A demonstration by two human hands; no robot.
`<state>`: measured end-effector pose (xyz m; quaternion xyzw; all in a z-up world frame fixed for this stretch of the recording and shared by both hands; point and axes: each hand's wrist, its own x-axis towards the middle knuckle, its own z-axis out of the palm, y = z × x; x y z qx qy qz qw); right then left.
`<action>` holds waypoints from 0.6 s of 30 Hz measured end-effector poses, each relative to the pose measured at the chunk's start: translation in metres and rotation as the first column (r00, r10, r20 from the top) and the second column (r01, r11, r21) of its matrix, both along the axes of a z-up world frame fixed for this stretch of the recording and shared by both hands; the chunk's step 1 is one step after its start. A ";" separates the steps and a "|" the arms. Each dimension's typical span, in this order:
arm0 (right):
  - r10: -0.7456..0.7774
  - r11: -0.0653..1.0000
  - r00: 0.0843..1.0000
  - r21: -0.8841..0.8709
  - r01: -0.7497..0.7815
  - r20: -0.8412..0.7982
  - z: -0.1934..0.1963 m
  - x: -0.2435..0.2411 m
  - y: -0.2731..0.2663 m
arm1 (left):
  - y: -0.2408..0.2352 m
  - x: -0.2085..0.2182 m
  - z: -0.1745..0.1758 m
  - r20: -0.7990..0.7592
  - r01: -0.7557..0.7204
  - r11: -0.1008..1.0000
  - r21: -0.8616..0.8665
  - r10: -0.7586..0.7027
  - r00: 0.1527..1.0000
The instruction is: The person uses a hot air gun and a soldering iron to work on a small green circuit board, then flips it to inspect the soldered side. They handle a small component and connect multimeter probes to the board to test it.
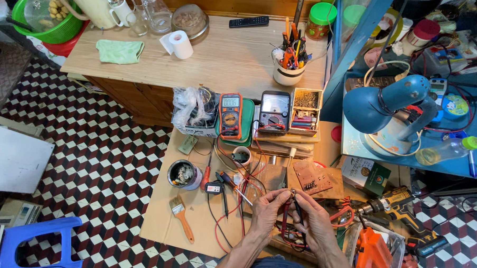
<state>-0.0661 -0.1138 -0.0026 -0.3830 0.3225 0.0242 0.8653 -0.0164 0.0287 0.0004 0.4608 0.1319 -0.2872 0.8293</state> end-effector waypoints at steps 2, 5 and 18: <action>0.000 1.000 1.000 0.004 0.000 0.003 0.000 0.000 0.000 | 0.000 0.000 -0.001 -0.012 0.004 1.000 0.000 -0.004 1.000; -0.002 1.000 1.000 -0.003 0.002 -0.017 0.000 0.000 0.000 | 0.000 0.000 0.000 -0.018 0.008 1.000 0.017 -0.008 1.000; -0.027 0.999 1.000 0.027 0.027 0.011 0.013 0.000 0.003 | 0.003 0.001 0.003 0.015 0.040 0.999 0.026 -0.040 0.999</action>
